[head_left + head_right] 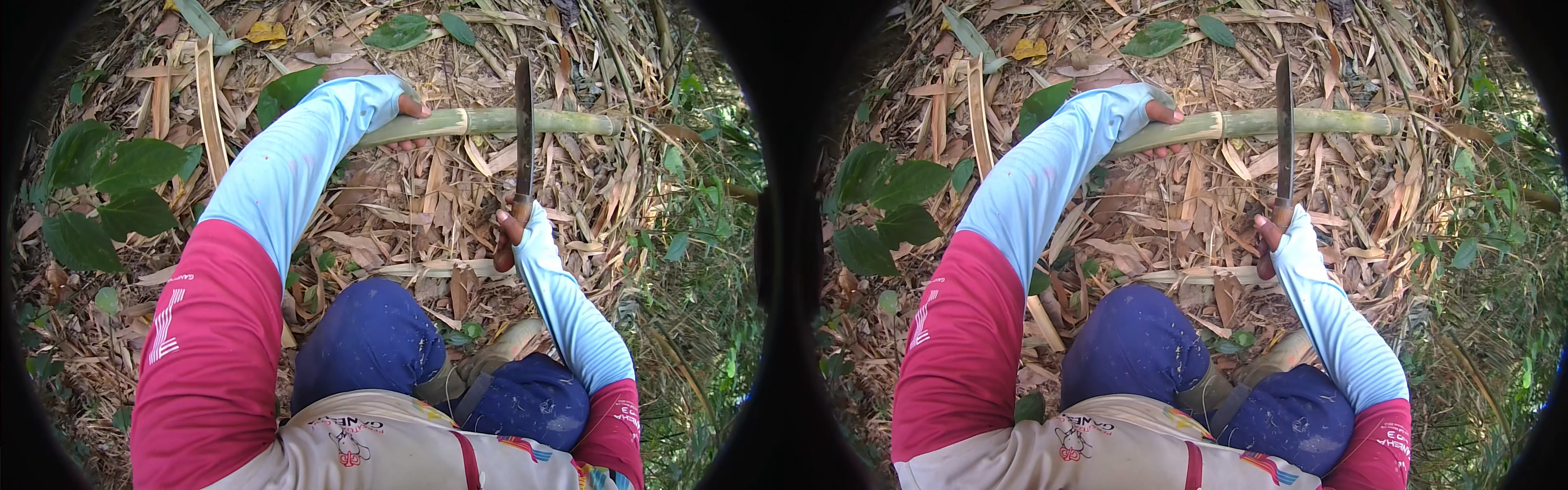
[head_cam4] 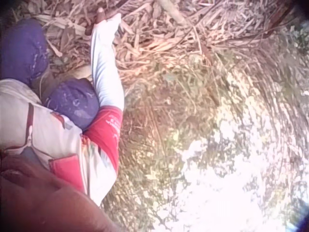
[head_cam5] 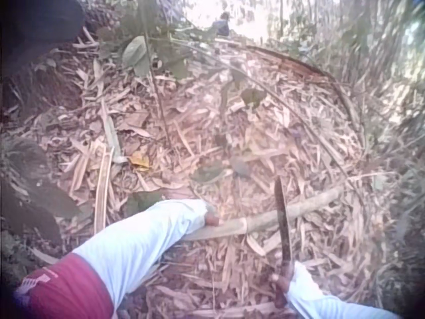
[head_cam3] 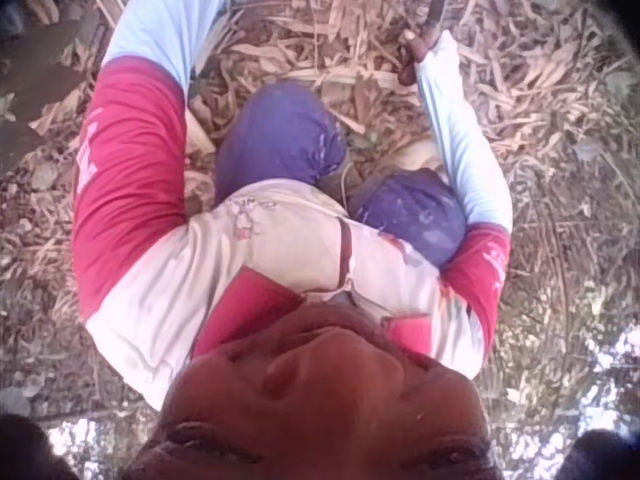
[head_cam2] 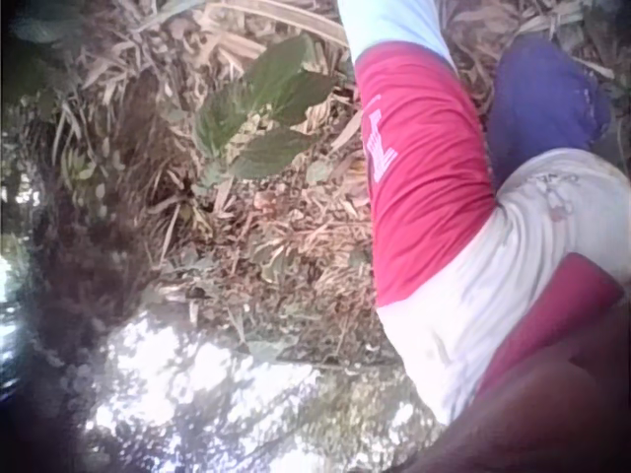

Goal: The person sits on the forest floor and uses a large knife to split a long bamboo stalk lengthwise. They repeatedly strike the bamboo with the knife to separate it into thinner strips, occasionally adjusting their grip and the position of the bamboo.

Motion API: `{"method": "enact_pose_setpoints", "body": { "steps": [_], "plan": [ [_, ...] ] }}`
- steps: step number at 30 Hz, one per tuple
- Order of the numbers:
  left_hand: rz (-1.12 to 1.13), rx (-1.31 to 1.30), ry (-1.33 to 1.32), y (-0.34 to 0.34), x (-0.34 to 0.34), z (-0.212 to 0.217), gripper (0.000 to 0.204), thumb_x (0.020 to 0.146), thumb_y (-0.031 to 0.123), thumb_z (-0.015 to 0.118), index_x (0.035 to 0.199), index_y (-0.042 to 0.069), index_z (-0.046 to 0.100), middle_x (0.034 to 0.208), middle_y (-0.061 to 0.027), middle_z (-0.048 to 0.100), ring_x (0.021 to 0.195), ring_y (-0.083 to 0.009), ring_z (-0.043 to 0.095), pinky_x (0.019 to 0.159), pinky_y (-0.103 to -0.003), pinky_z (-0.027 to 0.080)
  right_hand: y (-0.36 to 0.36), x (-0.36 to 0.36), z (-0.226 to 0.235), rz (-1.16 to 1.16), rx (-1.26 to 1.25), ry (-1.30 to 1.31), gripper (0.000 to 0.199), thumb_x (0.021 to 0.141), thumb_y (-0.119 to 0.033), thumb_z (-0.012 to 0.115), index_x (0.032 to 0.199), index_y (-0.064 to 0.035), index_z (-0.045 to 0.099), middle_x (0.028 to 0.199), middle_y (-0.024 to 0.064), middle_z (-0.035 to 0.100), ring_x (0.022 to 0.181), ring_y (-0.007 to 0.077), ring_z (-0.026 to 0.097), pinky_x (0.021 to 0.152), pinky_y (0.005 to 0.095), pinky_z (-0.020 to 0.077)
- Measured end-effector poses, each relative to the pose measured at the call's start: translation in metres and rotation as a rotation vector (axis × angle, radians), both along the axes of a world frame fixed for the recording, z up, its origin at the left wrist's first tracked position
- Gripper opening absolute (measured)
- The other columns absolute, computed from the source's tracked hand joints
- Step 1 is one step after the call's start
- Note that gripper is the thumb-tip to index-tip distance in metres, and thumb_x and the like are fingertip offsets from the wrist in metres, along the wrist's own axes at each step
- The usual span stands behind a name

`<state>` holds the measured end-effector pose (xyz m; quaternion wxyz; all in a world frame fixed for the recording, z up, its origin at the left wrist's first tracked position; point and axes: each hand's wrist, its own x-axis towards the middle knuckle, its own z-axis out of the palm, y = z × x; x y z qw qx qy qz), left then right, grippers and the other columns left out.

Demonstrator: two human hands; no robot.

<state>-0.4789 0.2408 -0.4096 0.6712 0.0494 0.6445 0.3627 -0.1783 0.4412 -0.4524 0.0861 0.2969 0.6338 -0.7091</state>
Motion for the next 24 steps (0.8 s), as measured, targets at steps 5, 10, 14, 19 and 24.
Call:
{"method": "enact_pose_setpoints", "body": {
  "steps": [5,10,14,19,24],
  "plan": [
    [0.054,-0.017,-0.115,-0.002,-0.007,-0.003,0.045,0.098,0.032,0.058,0.127,-0.002,0.056,0.105,-0.0147,0.071,0.077,-0.0191,0.069,0.064,-0.033,0.058,0.0,-0.005,-0.002,-0.013,-0.031,0.001,0.047,0.088,-0.02,0.072,0.124,0.0,0.048,0.075,0.005,0.058,0.057,0.0127,0.056,0.052,0.028,0.0472],
    [-0.063,-0.046,-0.034,0.005,-0.012,0.0,0.047,0.092,0.022,0.066,0.129,-0.004,0.052,0.104,-0.0159,0.069,0.075,-0.0187,0.068,0.061,-0.031,0.057,0.005,-0.005,-0.003,-0.018,-0.052,-0.014,0.051,0.088,-0.021,0.073,0.127,0.0,0.048,0.072,0.0043,0.058,0.057,0.0127,0.055,0.052,0.028,0.0467],
    [-0.109,0.019,-0.056,0.0,-0.015,-0.01,0.042,0.087,0.021,0.074,0.118,-0.003,0.059,0.099,-0.0114,0.069,0.075,-0.017,0.068,0.061,-0.031,0.057,0.003,-0.005,-0.003,-0.021,-0.033,-0.008,0.052,0.088,-0.021,0.073,0.128,-0.0001,0.048,0.069,0.0033,0.056,0.055,0.0128,0.054,0.051,0.0282,0.0451],
    [-0.085,0.057,0.013,0.003,-0.005,0.002,0.042,0.083,0.014,0.075,0.118,-0.005,0.058,0.098,-0.0129,0.069,0.074,-0.0172,0.068,0.061,-0.031,0.057,0.006,-0.004,-0.001,-0.004,-0.013,-0.005,0.05,0.088,-0.019,0.072,0.128,-0.0006,0.048,0.067,0.0031,0.056,0.054,0.0126,0.052,0.05,0.0291,0.0438],
    [-0.189,0.022,0.474,0.007,0.025,0.015,0.05,0.079,0.012,0.077,0.123,-0.004,0.061,0.088,-0.0104,0.07,0.068,-0.0128,0.066,0.062,-0.026,0.055,0.003,0.0,0.016,0.028,0.034,-0.075,0.04,0.091,-0.015,0.069,0.124,-0.0048,0.05,0.068,0.0031,0.054,0.055,0.0133,0.051,0.05,0.0319,0.0423]
  ]
}}
